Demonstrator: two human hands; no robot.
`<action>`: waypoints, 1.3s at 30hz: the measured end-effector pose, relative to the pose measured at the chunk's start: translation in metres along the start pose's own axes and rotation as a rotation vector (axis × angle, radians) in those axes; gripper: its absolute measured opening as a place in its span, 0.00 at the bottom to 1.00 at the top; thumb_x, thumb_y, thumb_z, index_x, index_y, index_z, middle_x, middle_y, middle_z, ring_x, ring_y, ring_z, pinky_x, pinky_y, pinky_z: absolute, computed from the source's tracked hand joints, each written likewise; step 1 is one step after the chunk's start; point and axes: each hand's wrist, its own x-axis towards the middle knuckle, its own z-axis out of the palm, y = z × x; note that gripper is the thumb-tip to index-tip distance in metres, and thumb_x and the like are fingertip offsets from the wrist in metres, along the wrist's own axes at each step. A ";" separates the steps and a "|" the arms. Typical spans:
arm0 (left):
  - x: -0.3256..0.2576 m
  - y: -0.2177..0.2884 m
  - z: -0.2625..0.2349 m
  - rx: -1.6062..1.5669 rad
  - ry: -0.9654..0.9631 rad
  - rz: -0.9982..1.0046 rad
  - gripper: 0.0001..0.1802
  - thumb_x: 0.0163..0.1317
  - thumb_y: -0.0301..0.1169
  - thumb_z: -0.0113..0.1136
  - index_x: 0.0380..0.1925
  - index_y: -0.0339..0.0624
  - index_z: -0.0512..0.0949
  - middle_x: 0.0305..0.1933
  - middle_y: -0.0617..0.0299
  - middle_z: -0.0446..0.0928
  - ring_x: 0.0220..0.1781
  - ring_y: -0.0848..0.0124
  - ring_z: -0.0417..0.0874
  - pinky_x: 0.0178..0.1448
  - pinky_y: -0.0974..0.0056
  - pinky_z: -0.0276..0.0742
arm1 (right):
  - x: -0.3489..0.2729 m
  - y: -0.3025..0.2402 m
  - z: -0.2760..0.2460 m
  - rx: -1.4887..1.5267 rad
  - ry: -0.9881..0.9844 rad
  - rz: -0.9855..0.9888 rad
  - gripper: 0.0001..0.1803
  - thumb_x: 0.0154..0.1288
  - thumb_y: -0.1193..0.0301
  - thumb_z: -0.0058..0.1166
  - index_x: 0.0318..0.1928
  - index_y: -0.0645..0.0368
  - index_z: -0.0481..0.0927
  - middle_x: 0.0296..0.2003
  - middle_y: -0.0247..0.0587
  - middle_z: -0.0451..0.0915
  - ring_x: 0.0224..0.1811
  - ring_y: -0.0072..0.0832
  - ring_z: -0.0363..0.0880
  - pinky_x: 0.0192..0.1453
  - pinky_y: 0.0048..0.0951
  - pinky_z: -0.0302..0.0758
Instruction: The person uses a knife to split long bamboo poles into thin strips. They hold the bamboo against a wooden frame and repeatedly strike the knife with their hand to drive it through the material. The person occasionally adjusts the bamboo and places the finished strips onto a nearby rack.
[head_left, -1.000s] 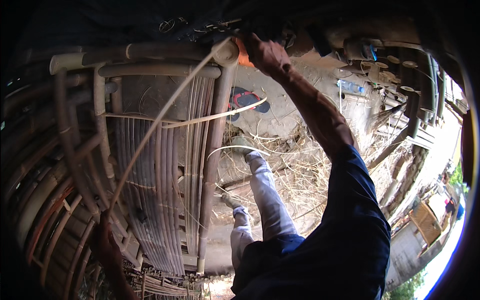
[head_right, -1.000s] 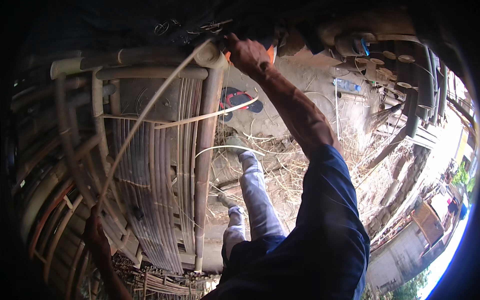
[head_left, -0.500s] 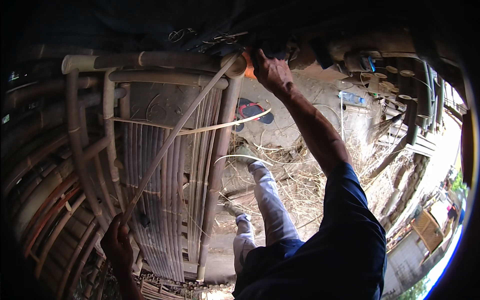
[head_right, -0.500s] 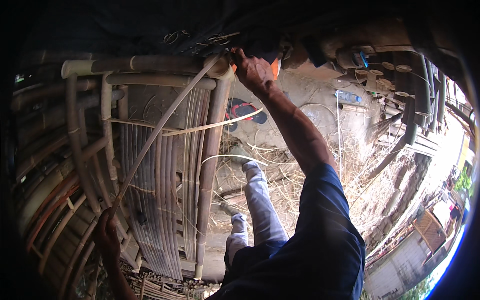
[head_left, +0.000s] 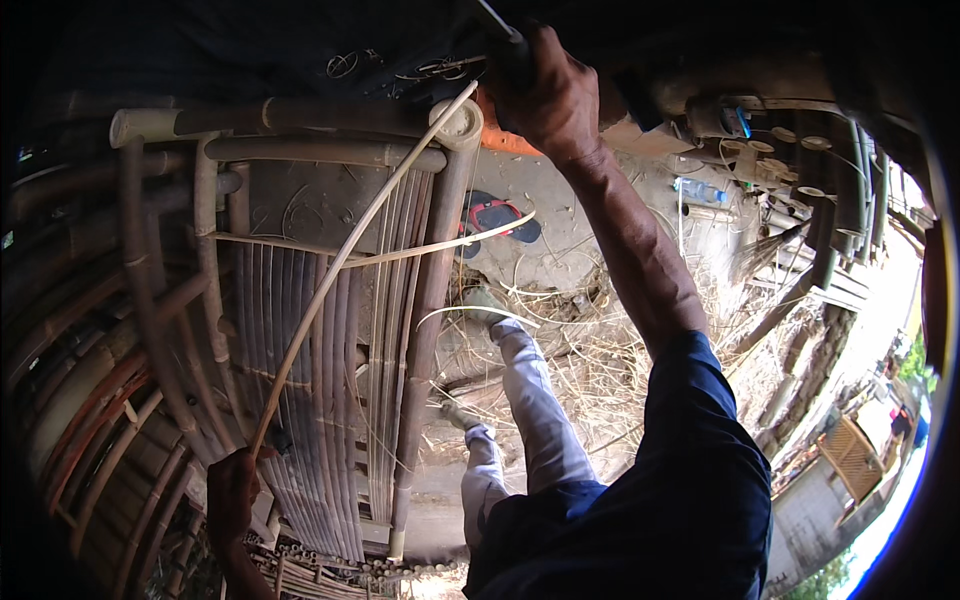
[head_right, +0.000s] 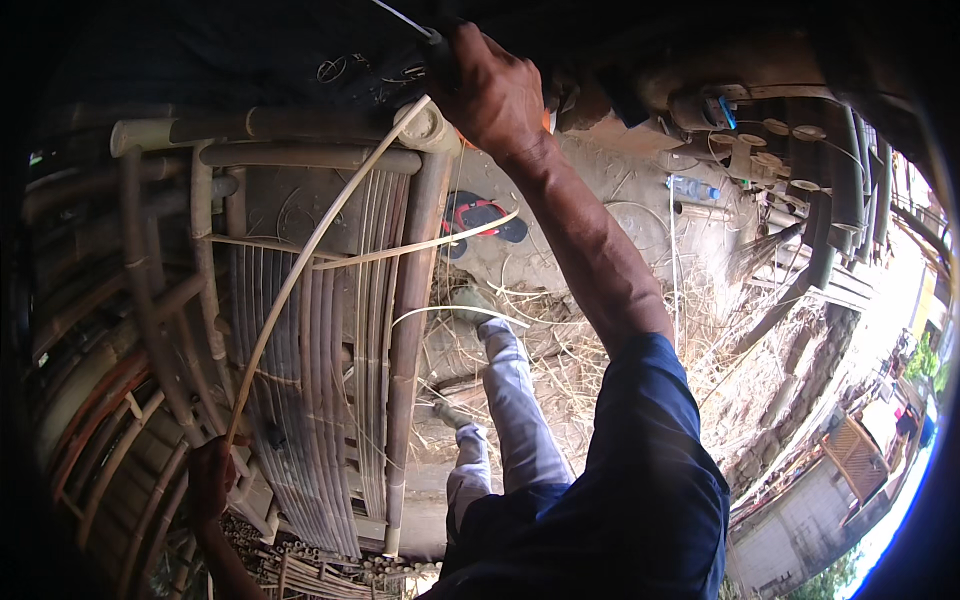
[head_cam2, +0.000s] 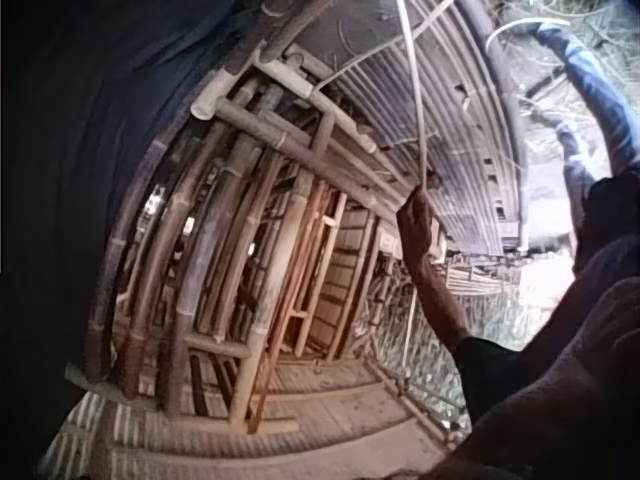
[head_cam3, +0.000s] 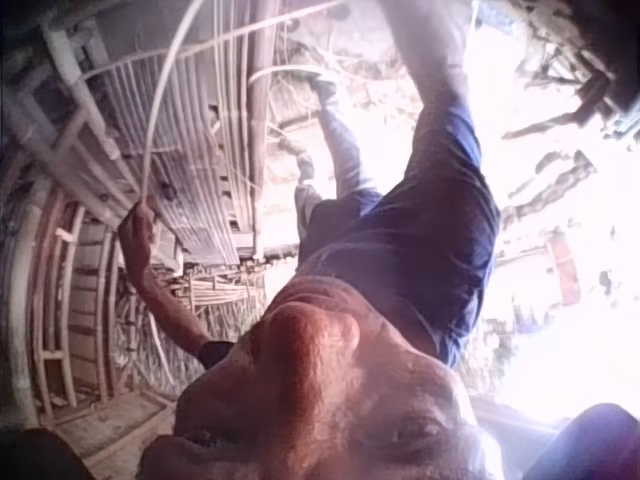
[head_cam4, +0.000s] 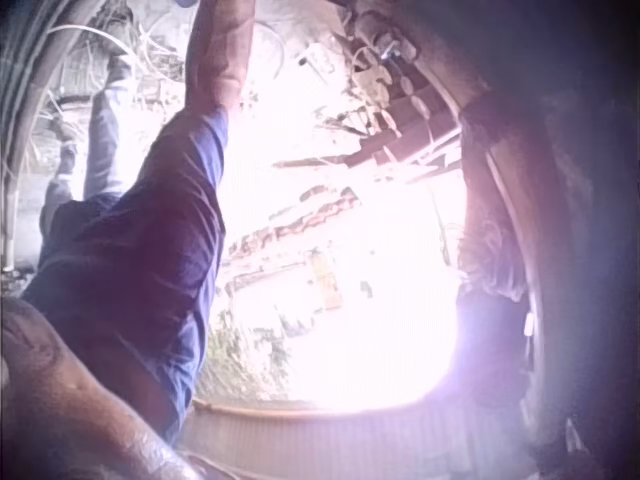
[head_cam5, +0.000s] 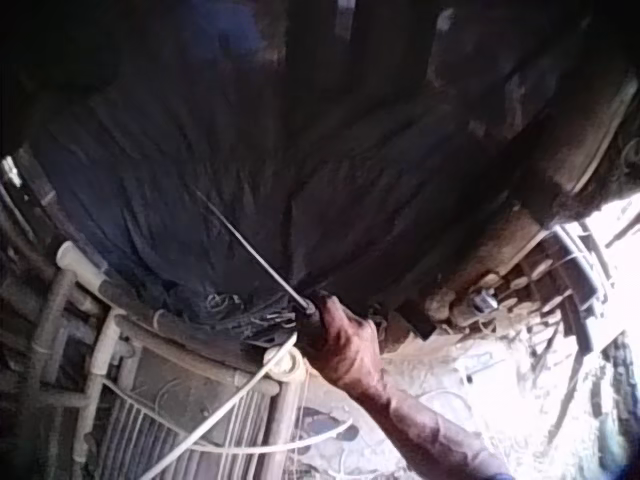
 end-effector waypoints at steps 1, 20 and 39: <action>0.000 -0.002 0.002 0.035 0.034 0.019 0.25 0.76 0.46 0.44 0.44 0.35 0.82 0.14 0.72 0.57 0.16 0.83 0.57 0.21 0.68 0.51 | -0.018 0.011 0.016 0.079 0.104 0.013 0.19 0.62 0.60 0.62 0.47 0.54 0.72 0.27 0.51 0.83 0.29 0.50 0.84 0.29 0.46 0.80; -0.102 -0.075 0.197 0.156 0.306 0.224 0.12 0.64 0.41 0.63 0.37 0.45 0.82 0.30 0.56 0.81 0.32 0.54 0.84 0.34 0.53 0.77 | -0.211 -0.154 -0.149 1.114 -0.482 1.307 0.28 0.62 0.54 0.66 0.48 0.67 0.75 0.39 0.50 0.84 0.30 0.30 0.84 0.29 0.30 0.83; -0.162 -0.260 0.335 -0.255 0.751 0.265 0.15 0.67 0.47 0.57 0.34 0.47 0.79 0.35 0.55 0.79 0.42 0.53 0.81 0.46 0.50 0.76 | -0.180 -0.250 -0.182 0.461 -0.543 -0.248 0.25 0.75 0.50 0.46 0.53 0.60 0.76 0.29 0.34 0.76 0.27 0.27 0.73 0.32 0.30 0.73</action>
